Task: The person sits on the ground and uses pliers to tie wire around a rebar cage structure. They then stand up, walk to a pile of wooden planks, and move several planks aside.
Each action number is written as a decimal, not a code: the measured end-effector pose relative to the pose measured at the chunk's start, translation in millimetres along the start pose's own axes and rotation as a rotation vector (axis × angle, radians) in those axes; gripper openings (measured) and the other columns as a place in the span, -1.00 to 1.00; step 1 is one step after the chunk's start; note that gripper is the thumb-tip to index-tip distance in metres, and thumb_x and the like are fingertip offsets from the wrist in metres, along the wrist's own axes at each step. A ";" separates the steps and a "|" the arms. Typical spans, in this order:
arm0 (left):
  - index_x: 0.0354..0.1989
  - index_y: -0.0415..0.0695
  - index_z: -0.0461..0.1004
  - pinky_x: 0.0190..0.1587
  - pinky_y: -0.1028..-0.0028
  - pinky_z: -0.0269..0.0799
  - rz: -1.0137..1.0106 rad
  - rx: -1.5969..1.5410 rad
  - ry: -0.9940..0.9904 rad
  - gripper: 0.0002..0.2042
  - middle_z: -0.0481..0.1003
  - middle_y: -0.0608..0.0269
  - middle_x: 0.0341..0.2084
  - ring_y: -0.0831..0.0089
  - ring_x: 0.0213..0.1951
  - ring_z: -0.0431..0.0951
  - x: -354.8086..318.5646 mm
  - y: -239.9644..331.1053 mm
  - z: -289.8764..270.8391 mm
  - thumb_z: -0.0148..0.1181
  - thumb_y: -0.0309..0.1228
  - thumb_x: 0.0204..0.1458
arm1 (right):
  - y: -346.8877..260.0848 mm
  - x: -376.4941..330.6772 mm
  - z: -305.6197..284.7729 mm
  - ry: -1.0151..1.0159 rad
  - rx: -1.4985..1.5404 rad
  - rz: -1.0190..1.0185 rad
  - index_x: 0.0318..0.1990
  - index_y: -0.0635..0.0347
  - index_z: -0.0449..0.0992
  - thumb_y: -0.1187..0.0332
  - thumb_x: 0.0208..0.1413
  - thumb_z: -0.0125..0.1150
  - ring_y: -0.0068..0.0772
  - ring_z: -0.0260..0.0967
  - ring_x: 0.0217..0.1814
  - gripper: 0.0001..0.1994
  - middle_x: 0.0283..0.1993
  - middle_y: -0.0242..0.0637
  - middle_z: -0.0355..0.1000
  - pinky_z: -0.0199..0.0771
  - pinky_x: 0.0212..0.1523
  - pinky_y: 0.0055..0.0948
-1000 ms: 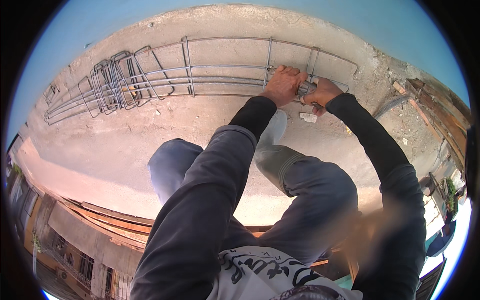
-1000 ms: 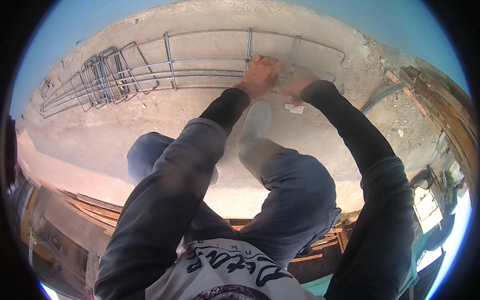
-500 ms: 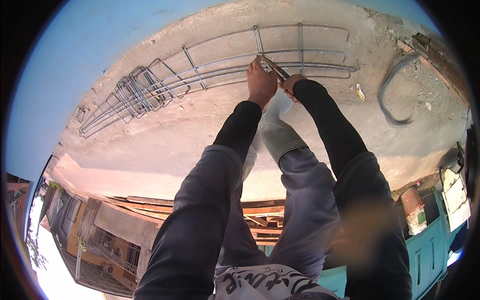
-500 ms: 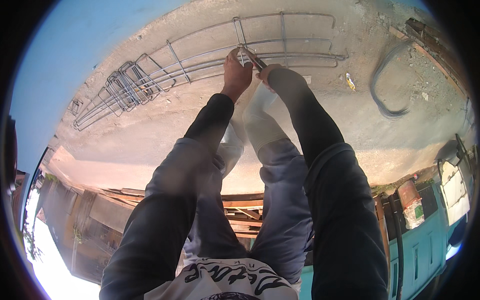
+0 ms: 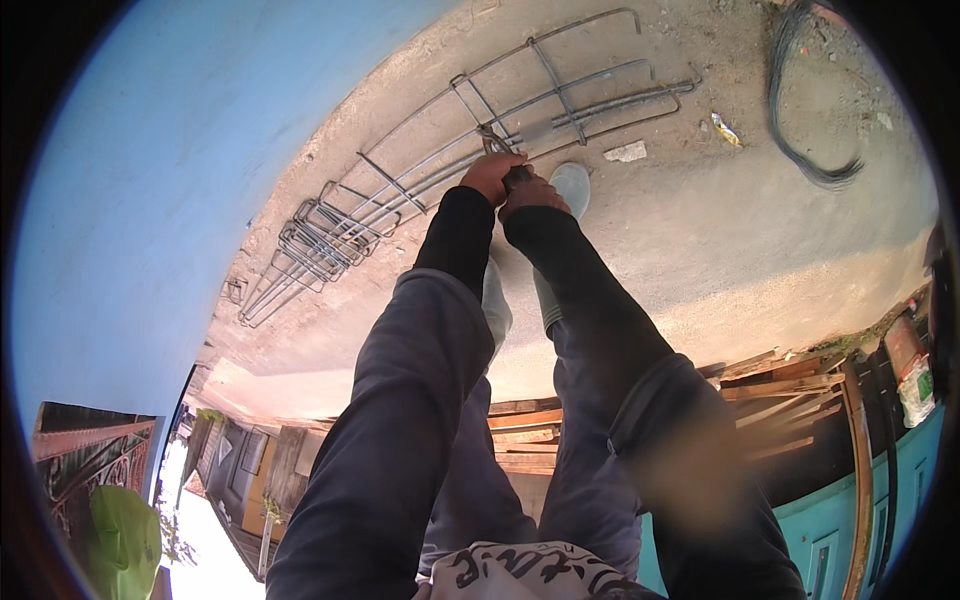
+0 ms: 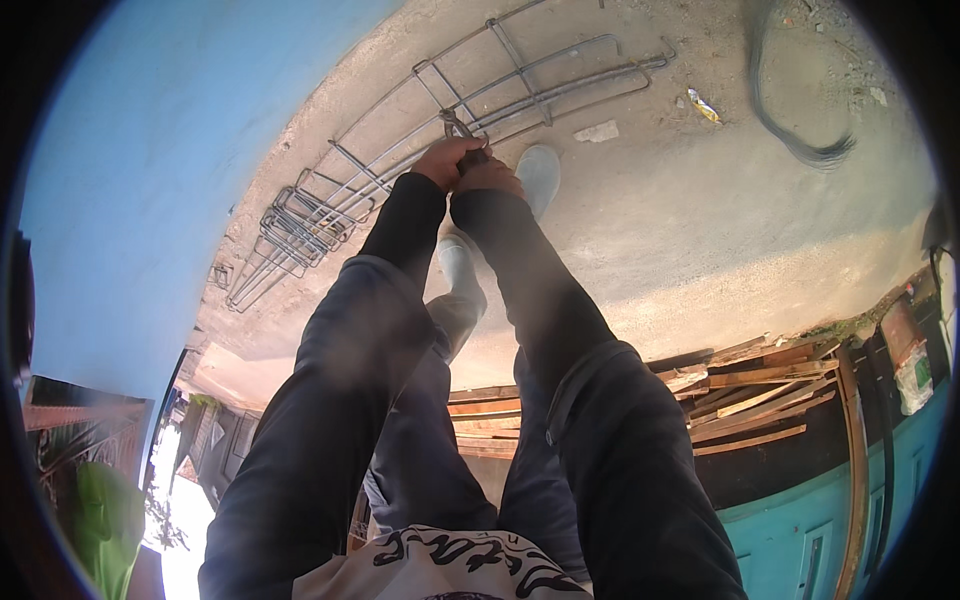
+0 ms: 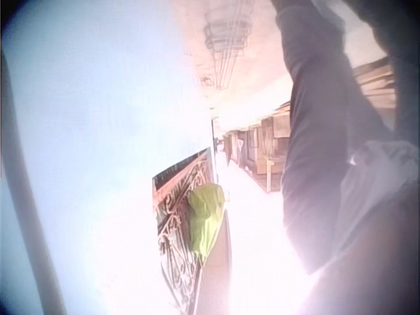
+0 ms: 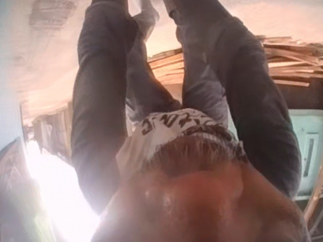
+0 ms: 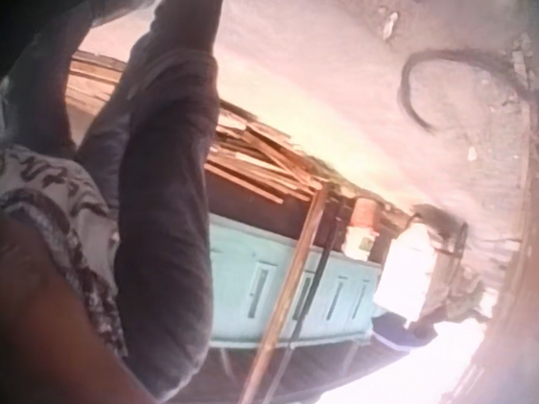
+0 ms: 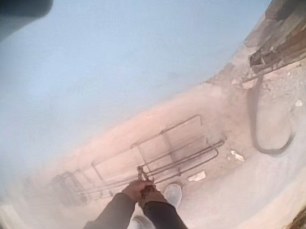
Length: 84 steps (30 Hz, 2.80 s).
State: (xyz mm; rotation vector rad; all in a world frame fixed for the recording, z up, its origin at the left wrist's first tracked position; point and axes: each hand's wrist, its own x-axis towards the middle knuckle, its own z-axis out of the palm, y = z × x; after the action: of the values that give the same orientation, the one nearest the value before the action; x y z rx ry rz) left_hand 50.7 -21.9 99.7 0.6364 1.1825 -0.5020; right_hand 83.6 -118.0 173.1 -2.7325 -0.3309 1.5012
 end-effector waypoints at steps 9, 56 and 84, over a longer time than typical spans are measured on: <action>-0.25 -0.26 0.51 -0.44 0.52 0.39 -0.278 0.445 0.032 -0.57 0.54 0.25 -0.46 0.49 -0.55 0.46 -22.3 47.8 -3.4 0.25 -0.04 0.11 | 19.6 34.4 33.4 -1.042 1.419 0.248 -0.22 0.17 0.47 0.11 0.23 0.02 -0.47 0.25 -0.59 -0.70 -0.53 -0.34 0.35 0.35 -0.51 -0.34; -0.32 -0.26 0.34 -0.41 0.24 0.33 1.389 1.370 0.470 -0.80 0.42 0.00 -0.59 0.20 -0.56 0.34 -684.0 309.6 65.8 0.15 -0.38 0.21 | 157.7 -457.6 -57.1 0.262 1.638 0.523 -0.22 0.29 0.54 0.27 0.18 0.12 -0.36 0.40 -0.66 -0.76 -0.53 -0.17 0.49 0.39 -0.65 -0.27; -0.31 -0.27 0.48 -0.43 0.44 0.36 1.170 0.886 0.326 -0.83 0.45 0.29 -0.53 0.50 -0.51 0.38 -653.8 320.2 54.2 0.22 -0.39 0.12 | 200.3 -358.1 -206.8 0.283 1.119 0.171 -0.21 0.26 0.53 0.16 0.22 0.08 -0.38 0.43 -0.60 -0.69 -0.47 -0.22 0.50 0.48 -0.56 -0.33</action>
State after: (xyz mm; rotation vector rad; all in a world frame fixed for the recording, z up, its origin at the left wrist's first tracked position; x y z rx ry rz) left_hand 99.3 192.7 795.8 2.0499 0.6360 0.1409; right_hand 106.7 -361.1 562.3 -1.9841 0.5854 0.8426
